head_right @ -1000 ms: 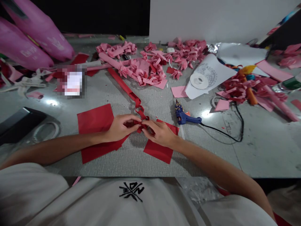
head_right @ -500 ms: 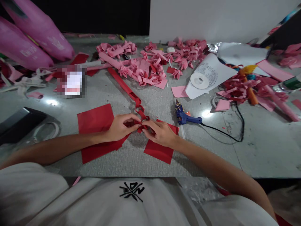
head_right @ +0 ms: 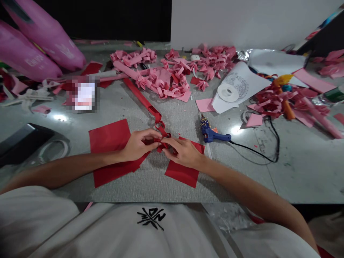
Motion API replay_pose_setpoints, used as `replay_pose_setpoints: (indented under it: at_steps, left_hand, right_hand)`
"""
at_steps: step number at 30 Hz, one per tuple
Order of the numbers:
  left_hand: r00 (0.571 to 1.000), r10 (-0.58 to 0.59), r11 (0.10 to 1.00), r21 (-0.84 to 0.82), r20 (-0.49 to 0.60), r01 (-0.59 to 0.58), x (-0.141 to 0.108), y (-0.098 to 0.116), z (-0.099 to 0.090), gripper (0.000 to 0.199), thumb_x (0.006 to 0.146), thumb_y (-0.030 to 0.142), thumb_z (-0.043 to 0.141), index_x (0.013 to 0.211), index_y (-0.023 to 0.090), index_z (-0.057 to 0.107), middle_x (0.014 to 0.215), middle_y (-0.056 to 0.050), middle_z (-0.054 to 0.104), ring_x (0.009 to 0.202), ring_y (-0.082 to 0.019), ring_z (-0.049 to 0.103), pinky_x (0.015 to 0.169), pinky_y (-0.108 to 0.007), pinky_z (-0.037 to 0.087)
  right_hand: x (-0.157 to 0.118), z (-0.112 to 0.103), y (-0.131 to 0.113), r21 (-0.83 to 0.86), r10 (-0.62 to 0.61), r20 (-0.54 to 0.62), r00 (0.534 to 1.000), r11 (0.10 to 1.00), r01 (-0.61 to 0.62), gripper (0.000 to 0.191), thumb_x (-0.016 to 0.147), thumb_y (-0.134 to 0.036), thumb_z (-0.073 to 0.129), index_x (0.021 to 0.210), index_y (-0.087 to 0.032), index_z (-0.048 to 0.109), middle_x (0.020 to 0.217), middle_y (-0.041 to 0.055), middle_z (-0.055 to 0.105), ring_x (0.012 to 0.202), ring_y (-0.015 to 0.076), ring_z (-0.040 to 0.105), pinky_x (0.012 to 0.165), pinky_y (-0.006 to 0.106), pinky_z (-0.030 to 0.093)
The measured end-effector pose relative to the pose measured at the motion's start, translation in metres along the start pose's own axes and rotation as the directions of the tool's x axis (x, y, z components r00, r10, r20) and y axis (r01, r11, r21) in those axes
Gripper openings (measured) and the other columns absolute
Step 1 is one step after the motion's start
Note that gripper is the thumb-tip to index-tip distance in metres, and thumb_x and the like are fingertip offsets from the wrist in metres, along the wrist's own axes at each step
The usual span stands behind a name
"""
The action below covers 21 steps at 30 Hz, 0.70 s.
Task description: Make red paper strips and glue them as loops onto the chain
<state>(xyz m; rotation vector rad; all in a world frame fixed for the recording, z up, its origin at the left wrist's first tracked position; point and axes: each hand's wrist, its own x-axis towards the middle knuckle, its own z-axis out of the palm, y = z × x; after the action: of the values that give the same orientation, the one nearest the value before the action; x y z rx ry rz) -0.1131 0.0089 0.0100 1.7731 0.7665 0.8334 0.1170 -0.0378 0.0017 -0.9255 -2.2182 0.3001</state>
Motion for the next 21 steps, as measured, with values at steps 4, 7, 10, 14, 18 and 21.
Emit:
replay_pose_setpoints:
  at_steps: [4, 7, 10, 14, 18, 21]
  left_hand:
    - [1.0, 0.004, 1.0, 0.001, 0.023, -0.004, -0.0005, -0.0009, -0.0002, 0.021, 0.09, 0.027, 0.076, 0.109, 0.02, 0.071, 0.098, -0.003, 0.076, 0.089, -0.014, 0.072, 0.081, -0.024, 0.058]
    - [0.999, 0.029, 0.999, 0.019, 0.029, -0.03, -0.0012, -0.001, -0.0007, 0.024, 0.089, 0.025, 0.075, 0.112, 0.019, 0.071, 0.099, -0.004, 0.076, 0.086, -0.014, 0.072, 0.077, -0.024, 0.057]
    - [0.998, 0.059, 0.998, -0.027, 0.038, -0.058, -0.0017, -0.001, -0.0018, 0.036, 0.086, 0.027, 0.079, 0.119, 0.019, 0.068, 0.105, -0.006, 0.076, 0.089, -0.015, 0.071, 0.076, -0.023, 0.056]
    - [0.995, 0.101, 0.995, -0.03, 0.027, -0.1, -0.0005, -0.0021, -0.0031, 0.036, 0.086, 0.036, 0.083, 0.114, 0.018, 0.069, 0.103, -0.007, 0.074, 0.088, -0.016, 0.07, 0.073, -0.023, 0.055]
    - [0.973, 0.227, 0.972, 0.057, 0.039, -0.229, 0.0038, -0.0018, -0.0043, 0.034, 0.083, 0.041, 0.085, 0.104, 0.019, 0.069, 0.102, -0.006, 0.068, 0.09, -0.017, 0.065, 0.074, -0.026, 0.052]
    - [0.962, 0.245, 0.963, 0.088, 0.12, -0.256, 0.0067, 0.0016, -0.0055, 0.022, 0.096, 0.04, 0.071, 0.095, 0.018, 0.068, 0.102, -0.007, 0.063, 0.089, -0.016, 0.062, 0.076, -0.028, 0.051]
  right_hand:
    - [0.0004, 0.0, -0.0002, 0.029, -0.022, 0.008, 1.0, 0.999, 0.022, 0.027, 0.099, -0.024, 0.062, 0.125, -0.02, 0.06, 0.089, 0.002, 0.074, 0.067, 0.0128, 0.068, 0.066, 0.026, 0.057]
    - [-0.0006, 0.0001, -0.0004, -0.005, -0.027, -0.017, 0.999, 1.0, 0.027, 0.028, 0.099, -0.023, 0.063, 0.127, -0.02, 0.059, 0.094, 0.0035, 0.076, 0.072, 0.0135, 0.071, 0.068, 0.026, 0.058]
    - [-0.0025, -0.0002, 0.0002, -0.085, -0.029, -0.091, 0.995, 0.996, 0.022, 0.031, 0.099, -0.02, 0.064, 0.129, -0.02, 0.058, 0.104, 0.0067, 0.077, 0.084, 0.0155, 0.074, 0.075, 0.027, 0.06]
    - [-0.0038, -0.0019, 0.0018, -0.12, -0.058, -0.13, 0.99, 0.992, 0.042, 0.027, 0.099, -0.019, 0.064, 0.126, -0.022, 0.06, 0.109, 0.0083, 0.076, 0.099, 0.0186, 0.075, 0.079, 0.028, 0.062]
    - [-0.0034, -0.0055, 0.0025, -0.21, -0.078, -0.141, 0.987, 0.977, 0.048, 0.026, 0.098, -0.017, 0.066, 0.124, -0.02, 0.062, 0.107, 0.0082, 0.077, 0.097, 0.0182, 0.075, 0.078, 0.028, 0.061]
    - [-0.004, -0.0087, 0.002, -0.389, -0.212, -0.119, 0.97, 0.909, 0.151, 0.027, 0.096, -0.015, 0.069, 0.123, -0.018, 0.064, 0.105, 0.0078, 0.078, 0.093, 0.0185, 0.075, 0.083, 0.03, 0.061]
